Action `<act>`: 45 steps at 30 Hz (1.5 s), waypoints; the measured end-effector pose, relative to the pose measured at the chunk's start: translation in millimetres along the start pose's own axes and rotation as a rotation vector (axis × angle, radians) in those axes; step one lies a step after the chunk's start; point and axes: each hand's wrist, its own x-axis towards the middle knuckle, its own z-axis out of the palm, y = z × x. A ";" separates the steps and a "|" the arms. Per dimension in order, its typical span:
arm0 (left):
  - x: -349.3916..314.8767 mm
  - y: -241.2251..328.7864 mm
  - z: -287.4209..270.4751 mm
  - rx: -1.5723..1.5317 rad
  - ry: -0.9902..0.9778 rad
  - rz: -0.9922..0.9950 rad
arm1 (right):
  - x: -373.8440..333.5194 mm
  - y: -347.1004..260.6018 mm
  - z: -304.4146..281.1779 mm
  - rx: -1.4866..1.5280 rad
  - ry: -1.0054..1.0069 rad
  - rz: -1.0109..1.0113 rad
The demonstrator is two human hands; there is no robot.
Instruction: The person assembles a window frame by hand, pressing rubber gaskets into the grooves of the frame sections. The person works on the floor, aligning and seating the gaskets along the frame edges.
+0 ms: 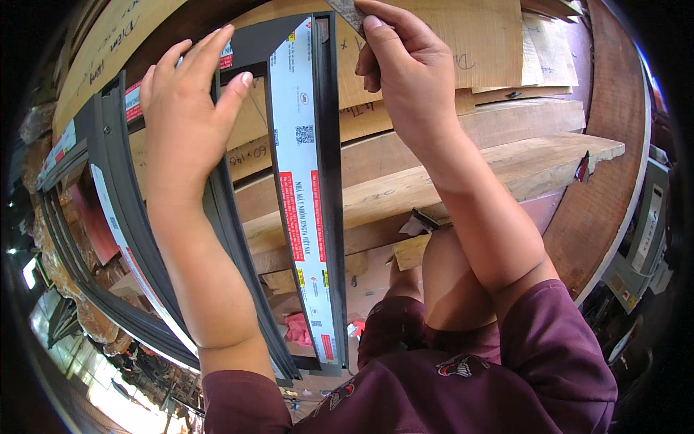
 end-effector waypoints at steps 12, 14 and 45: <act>6.8 26.4 13.0 0.065 -0.007 0.220 | 3.8 -4.8 -6.1 -0.112 -0.023 0.080; 11.1 33.9 22.0 0.007 0.037 0.234 | 6.5 -5.9 -6.0 -0.092 -0.003 0.105; 10.0 53.4 21.9 -0.112 -0.044 0.130 | 10.1 1.3 -9.8 0.014 0.010 0.073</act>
